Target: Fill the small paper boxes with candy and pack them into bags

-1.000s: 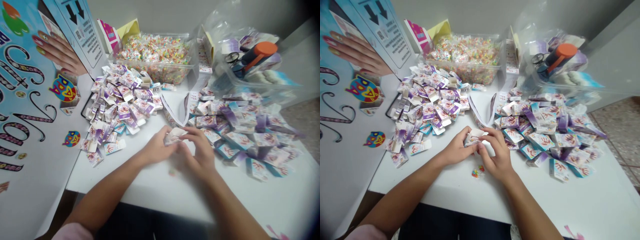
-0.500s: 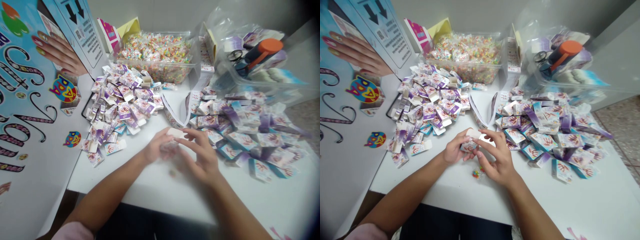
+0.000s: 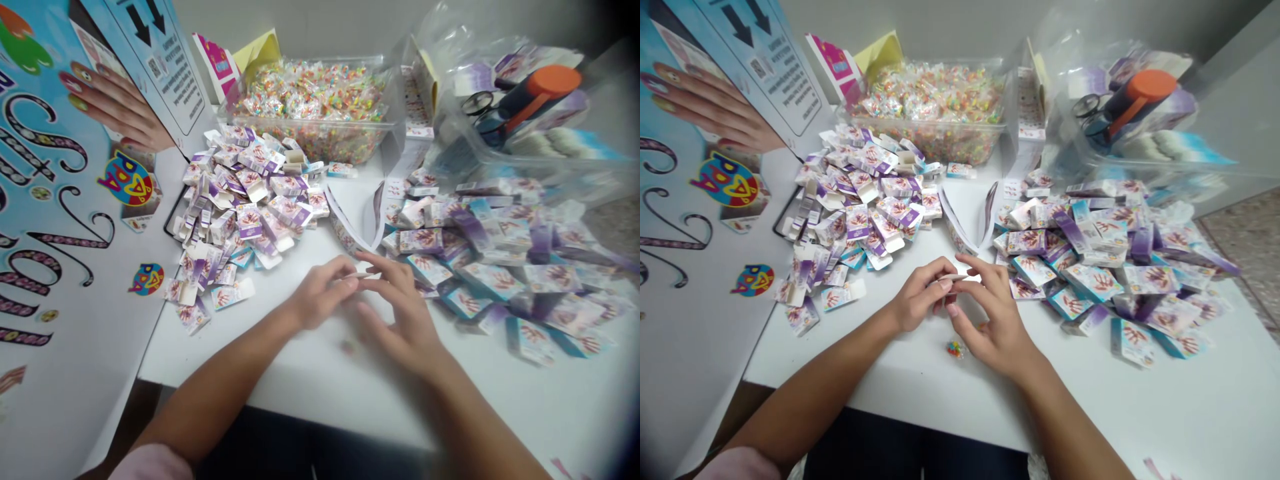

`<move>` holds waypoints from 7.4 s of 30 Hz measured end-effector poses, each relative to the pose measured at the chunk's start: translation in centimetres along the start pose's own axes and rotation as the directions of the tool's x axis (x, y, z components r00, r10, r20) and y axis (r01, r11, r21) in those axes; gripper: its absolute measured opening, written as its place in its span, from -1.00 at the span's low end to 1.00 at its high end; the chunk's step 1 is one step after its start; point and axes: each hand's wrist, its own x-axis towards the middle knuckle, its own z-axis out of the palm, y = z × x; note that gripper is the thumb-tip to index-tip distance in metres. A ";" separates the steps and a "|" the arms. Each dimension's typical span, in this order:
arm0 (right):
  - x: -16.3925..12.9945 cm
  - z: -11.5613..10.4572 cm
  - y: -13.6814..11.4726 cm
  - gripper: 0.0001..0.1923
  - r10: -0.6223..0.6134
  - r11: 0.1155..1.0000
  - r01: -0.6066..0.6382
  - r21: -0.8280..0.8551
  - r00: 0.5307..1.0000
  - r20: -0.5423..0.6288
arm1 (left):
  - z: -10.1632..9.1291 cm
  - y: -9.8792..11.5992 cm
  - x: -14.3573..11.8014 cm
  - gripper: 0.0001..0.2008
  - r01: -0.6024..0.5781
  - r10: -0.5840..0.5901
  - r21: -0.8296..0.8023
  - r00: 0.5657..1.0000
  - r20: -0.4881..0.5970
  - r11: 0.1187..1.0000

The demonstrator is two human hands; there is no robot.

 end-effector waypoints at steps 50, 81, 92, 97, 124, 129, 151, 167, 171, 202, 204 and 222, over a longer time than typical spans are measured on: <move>-0.1 1.4 -0.7 -0.93 0.202 0.928 -0.219 0.301 0.975 0.088 | 1.6 -1.5 0.7 -0.06 0.550 -0.479 -0.408 0.835 0.272 0.728; 1.9 3.6 5.4 -0.67 0.309 0.825 -0.395 -0.404 0.914 -0.263 | 0.9 -1.4 1.6 -0.27 0.200 -0.258 -0.263 0.942 -0.213 0.944; 1.0 -0.2 3.5 -0.77 0.430 0.660 -0.280 0.697 0.902 -0.045 | 1.2 0.0 0.1 -0.56 -0.302 0.558 0.717 0.817 -0.144 0.628; 1.1 0.9 4.4 -0.78 0.555 0.690 -0.313 0.653 0.808 -0.198 | 1.2 0.7 -0.1 -0.70 -0.140 0.173 0.469 0.985 -0.028 0.872; 0.3 1.0 2.3 -0.76 0.480 0.855 -0.371 0.363 0.830 -0.283 | 0.3 1.0 -0.2 -0.78 -0.070 0.107 0.337 0.990 -0.091 0.939; 0.2 0.8 3.3 -0.78 0.581 0.734 -0.429 0.526 0.799 -0.158 | 0.8 1.1 -0.5 -0.79 -0.076 0.085 0.311 0.996 -0.017 0.947; 0.4 2.4 1.0 -0.73 0.399 0.848 -0.197 0.492 0.848 -0.348 | 0.4 -0.3 -0.1 -0.77 0.250 0.499 0.808 0.678 -0.539 0.533; 0.5 2.0 1.2 -0.87 0.387 0.888 -0.194 0.416 0.805 -0.451 | -3.1 1.5 0.0 -0.55 0.414 0.562 0.889 0.696 -0.447 0.195; 0.2 0.8 2.0 -0.76 0.296 0.937 -0.163 0.309 0.842 -0.450 | -2.7 1.8 -0.4 -0.66 0.334 0.752 0.917 0.541 -0.377 0.220; -0.8 0.4 0.6 -0.77 0.230 0.973 -0.232 0.002 0.966 -0.115 | -1.2 -2.5 1.5 -0.62 -0.056 0.169 0.968 0.986 0.014 0.245; -0.7 0.7 0.7 -0.63 0.334 0.943 -0.322 0.089 0.907 -0.256 | -1.1 -2.6 1.5 -0.52 -0.001 0.202 0.956 0.977 -0.061 0.293; 0.1 1.5 1.6 -0.90 0.226 0.972 -0.230 0.054 0.842 -0.490 | 1.2 -2.3 0.4 -0.48 -0.097 0.136 0.514 0.990 -0.040 0.852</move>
